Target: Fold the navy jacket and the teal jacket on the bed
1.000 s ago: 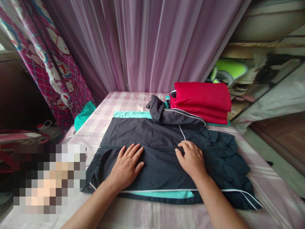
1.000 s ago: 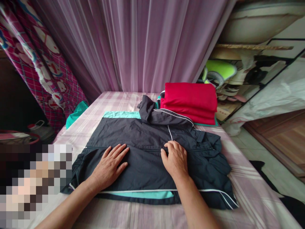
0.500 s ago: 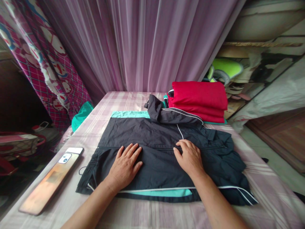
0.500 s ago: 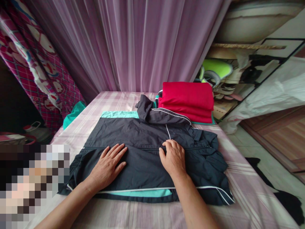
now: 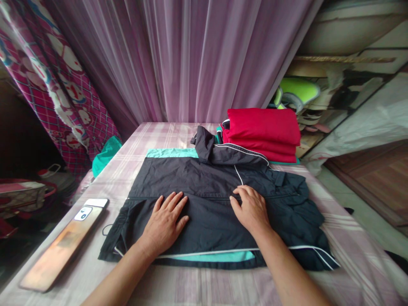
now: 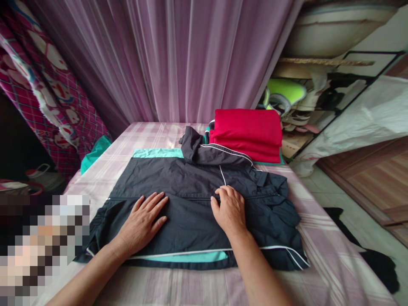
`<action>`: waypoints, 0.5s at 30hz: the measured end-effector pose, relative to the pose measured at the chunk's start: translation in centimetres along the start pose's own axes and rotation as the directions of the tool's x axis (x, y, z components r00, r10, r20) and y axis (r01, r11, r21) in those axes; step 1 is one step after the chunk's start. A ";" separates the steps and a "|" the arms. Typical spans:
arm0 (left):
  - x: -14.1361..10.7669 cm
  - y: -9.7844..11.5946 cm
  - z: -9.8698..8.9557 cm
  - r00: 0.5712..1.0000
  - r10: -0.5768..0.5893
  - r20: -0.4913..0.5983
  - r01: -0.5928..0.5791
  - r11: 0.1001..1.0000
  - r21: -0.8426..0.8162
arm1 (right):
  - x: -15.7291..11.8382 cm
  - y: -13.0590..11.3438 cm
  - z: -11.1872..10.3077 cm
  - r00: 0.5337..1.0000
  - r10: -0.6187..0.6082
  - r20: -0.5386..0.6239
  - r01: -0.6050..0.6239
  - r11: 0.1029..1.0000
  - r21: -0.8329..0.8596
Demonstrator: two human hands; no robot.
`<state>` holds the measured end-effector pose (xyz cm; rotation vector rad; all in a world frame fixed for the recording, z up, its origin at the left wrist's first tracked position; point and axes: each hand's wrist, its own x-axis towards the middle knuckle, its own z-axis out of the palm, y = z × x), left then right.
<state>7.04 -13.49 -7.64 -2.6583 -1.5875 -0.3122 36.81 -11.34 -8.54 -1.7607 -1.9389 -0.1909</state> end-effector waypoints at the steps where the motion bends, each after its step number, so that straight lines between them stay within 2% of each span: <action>1: 0.0 0.0 0.0 1.000 0.000 0.003 0.000 1.000 0.000 | 0.0 0.0 0.0 1.000 0.000 -0.001 0.000 1.000 0.001; 15: 0.0 0.0 -0.1 1.000 0.003 -0.004 -0.003 1.000 -0.004 | 0.0 0.1 0.0 1.000 0.003 0.004 -0.003 1.000 0.002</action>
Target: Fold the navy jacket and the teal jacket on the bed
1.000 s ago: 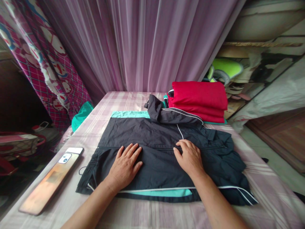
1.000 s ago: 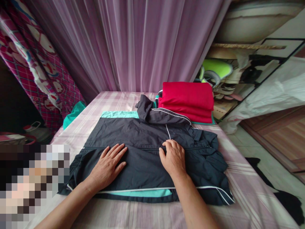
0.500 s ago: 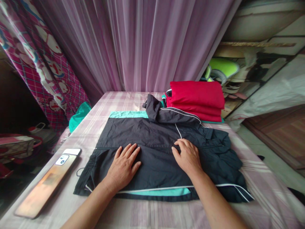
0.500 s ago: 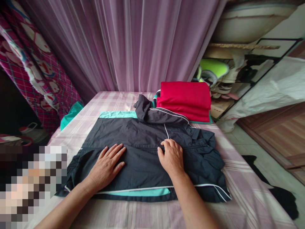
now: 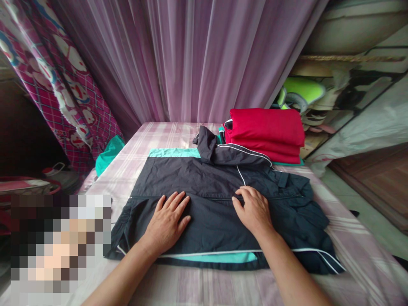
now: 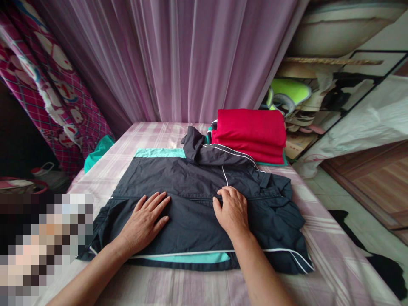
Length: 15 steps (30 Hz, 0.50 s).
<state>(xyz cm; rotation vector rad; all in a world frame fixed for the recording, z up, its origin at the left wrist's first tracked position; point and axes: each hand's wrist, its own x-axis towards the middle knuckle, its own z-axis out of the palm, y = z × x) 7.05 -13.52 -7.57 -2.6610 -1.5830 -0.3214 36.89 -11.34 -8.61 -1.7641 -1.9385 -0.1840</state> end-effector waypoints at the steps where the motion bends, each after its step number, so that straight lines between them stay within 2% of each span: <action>1: 0.0 0.0 0.0 1.000 0.000 -0.005 0.000 1.000 0.000 | 0.0 0.0 0.0 1.000 -0.002 0.001 0.002 1.000 0.001; 15: 0.0 0.1 -0.1 1.000 -0.009 0.000 0.009 1.000 0.008 | 0.0 0.1 0.1 1.000 -0.014 -0.007 0.014 1.000 -0.007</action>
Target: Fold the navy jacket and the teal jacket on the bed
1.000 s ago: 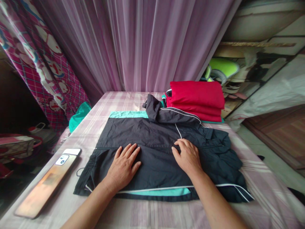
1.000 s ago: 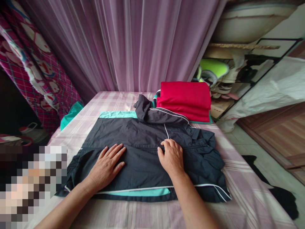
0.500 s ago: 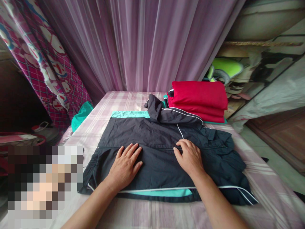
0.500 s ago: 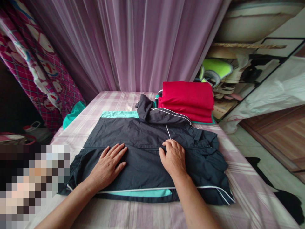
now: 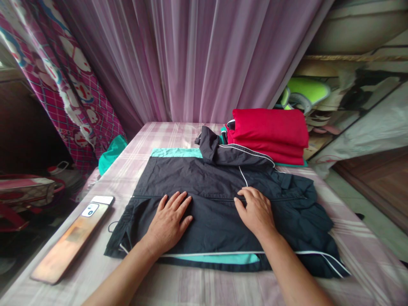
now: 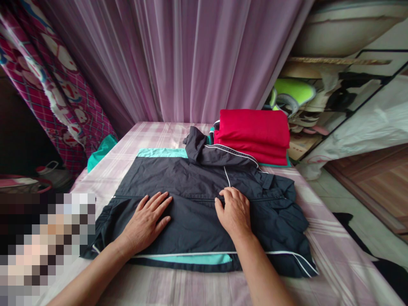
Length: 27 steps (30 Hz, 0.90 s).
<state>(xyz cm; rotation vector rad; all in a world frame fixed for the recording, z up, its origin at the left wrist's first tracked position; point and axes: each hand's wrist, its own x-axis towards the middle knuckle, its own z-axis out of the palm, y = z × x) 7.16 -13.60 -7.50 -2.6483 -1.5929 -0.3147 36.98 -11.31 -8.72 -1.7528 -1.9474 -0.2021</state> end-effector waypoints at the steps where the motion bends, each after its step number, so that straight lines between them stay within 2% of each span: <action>1: 0.0 0.0 0.0 1.000 0.000 0.005 0.000 1.000 0.002 | 0.0 0.0 0.0 1.000 0.000 -0.001 0.000 1.000 -0.002; 11: 0.0 0.1 -0.1 1.000 -0.007 0.014 0.007 1.000 -0.011 | 0.0 -0.1 -0.1 1.000 0.009 0.009 -0.009 1.000 -0.001; 19: 0.1 0.4 -0.5 0.996 -0.049 0.076 0.050 0.999 -0.013 | 0.0 0.0 0.0 1.000 0.010 0.015 -0.010 1.000 0.004; 27: 0.1 0.4 -0.3 0.997 -0.040 0.067 0.041 0.999 -0.010 | -0.1 0.0 0.0 0.999 0.022 0.024 -0.022 1.000 0.009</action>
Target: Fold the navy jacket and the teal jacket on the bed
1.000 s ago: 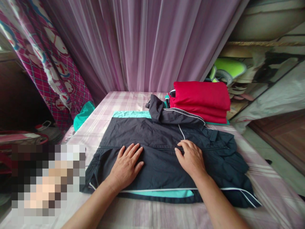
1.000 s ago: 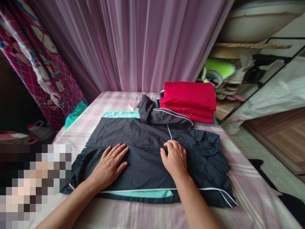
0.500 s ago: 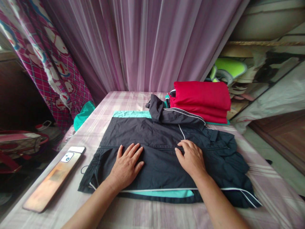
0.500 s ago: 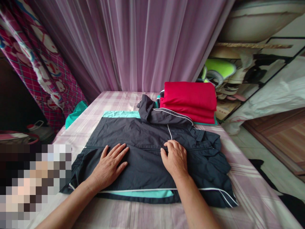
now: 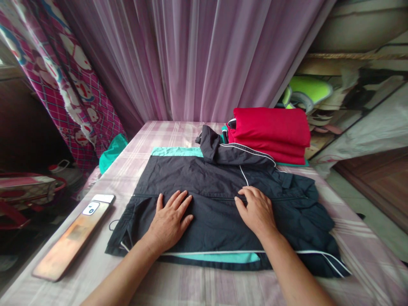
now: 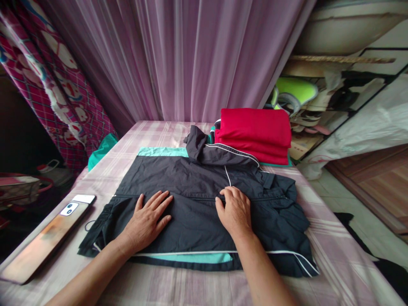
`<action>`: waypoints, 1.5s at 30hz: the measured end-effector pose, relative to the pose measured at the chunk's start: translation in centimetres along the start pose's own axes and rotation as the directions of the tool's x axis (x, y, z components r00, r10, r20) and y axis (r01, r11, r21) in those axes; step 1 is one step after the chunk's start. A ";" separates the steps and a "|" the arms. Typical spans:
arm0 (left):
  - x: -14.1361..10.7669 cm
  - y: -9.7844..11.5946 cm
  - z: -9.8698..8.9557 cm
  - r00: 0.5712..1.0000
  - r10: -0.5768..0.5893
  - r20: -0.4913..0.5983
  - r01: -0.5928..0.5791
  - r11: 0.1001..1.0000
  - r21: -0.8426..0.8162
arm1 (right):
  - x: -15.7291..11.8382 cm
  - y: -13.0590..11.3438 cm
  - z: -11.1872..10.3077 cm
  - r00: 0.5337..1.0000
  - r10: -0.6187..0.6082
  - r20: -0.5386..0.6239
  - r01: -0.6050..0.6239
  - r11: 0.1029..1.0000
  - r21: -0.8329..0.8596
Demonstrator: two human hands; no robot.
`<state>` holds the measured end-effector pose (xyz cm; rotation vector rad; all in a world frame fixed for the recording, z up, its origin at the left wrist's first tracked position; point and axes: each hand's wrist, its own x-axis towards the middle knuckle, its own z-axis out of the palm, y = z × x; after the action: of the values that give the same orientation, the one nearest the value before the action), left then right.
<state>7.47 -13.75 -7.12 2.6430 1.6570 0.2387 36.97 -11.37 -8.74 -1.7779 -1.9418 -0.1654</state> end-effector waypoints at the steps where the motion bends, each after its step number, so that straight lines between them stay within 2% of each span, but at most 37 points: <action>1: 0.0 0.0 0.0 1.000 0.000 -0.001 0.000 1.000 0.001 | 0.0 0.0 0.0 1.000 0.002 0.001 -0.002 1.000 0.000; 10: 0.0 0.0 -0.2 1.000 -0.011 0.024 0.011 1.000 -0.016 | 0.0 0.1 0.1 1.000 -0.006 -0.012 0.006 1.000 -0.005; 24: -0.1 0.1 0.0 1.000 0.005 -0.026 -0.005 1.000 0.000 | 0.0 0.2 0.2 0.999 -0.023 -0.025 0.022 1.000 -0.018; 35: 0.1 0.2 -0.3 1.000 -0.010 0.018 0.010 1.000 -0.029 | 0.0 0.1 0.1 1.000 -0.020 -0.022 0.020 1.000 -0.011; 45: 0.0 0.1 -0.2 1.000 -0.009 -0.001 0.009 1.000 -0.020 | 0.0 0.1 0.1 1.000 -0.007 -0.014 0.007 1.000 0.001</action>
<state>7.56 -13.82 -6.96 2.6211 1.6570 0.2548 37.01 -11.32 -8.81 -1.7653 -1.9379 -0.1783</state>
